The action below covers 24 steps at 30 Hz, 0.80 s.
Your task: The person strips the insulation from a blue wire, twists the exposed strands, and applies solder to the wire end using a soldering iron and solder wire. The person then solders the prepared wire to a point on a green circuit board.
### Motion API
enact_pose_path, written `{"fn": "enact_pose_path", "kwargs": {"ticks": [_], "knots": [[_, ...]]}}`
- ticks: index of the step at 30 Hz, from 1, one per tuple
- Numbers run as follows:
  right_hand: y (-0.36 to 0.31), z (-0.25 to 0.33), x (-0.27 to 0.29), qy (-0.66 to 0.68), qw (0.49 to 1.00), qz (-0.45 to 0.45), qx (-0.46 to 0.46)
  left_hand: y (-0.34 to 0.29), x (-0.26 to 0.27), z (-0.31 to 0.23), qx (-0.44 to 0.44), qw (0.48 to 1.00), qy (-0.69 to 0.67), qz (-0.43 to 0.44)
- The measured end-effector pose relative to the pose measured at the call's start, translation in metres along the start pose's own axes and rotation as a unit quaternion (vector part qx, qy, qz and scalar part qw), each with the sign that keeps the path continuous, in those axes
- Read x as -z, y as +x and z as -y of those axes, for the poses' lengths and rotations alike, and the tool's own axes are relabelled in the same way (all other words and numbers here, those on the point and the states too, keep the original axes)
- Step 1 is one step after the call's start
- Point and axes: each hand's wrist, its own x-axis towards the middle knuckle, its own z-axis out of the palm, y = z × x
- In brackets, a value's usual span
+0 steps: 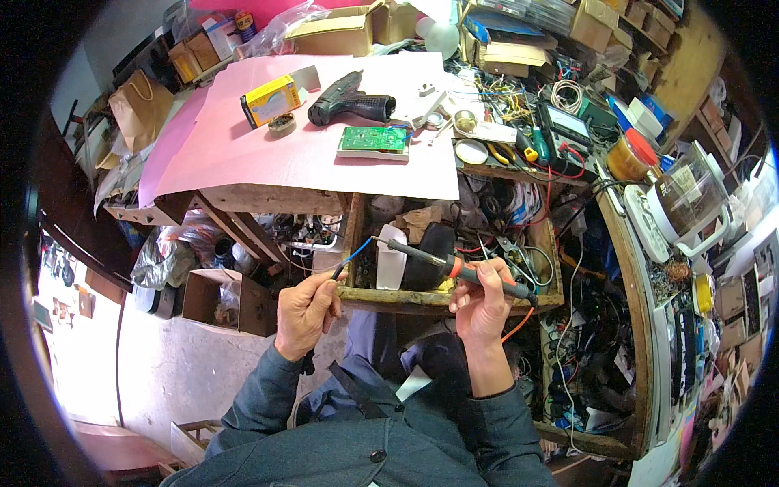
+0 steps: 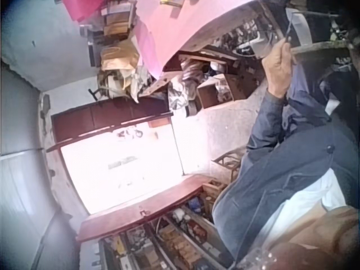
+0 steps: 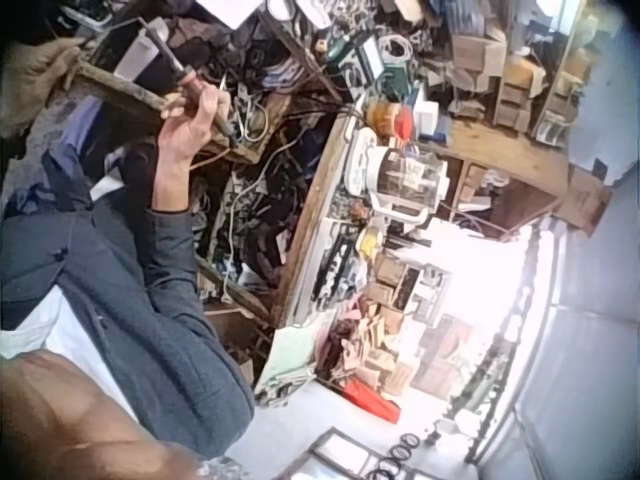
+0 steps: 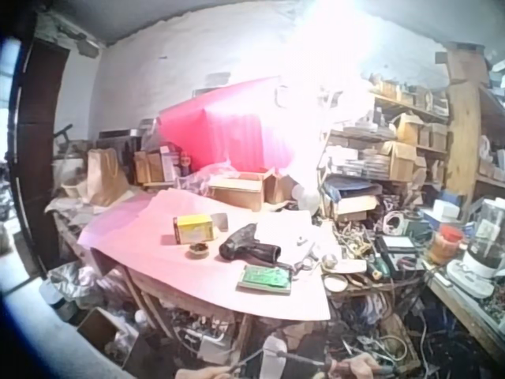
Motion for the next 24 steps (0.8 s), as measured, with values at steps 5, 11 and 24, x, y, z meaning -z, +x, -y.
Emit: {"fn": "enact_pose_path", "kwargs": {"ticks": [5, 11, 24], "knots": [[-0.0018, 0.0007, -0.0048, -0.025, 1.000, 0.002, 0.006, -0.0004, 0.0002, 0.0013, 0.001, 1.000, -0.001, 0.001], [-0.0014, -0.0003, -0.0049, -0.026, 1.000, 0.003, 0.012, -0.0009, 0.0003, 0.0011, 0.004, 1.000, -0.003, -0.002], [-0.0006, -0.0017, -0.0010, -0.012, 1.000, 0.011, 0.014, 0.0019, 0.0084, -0.0071, 0.016, 0.998, 0.055, 0.002]]}}
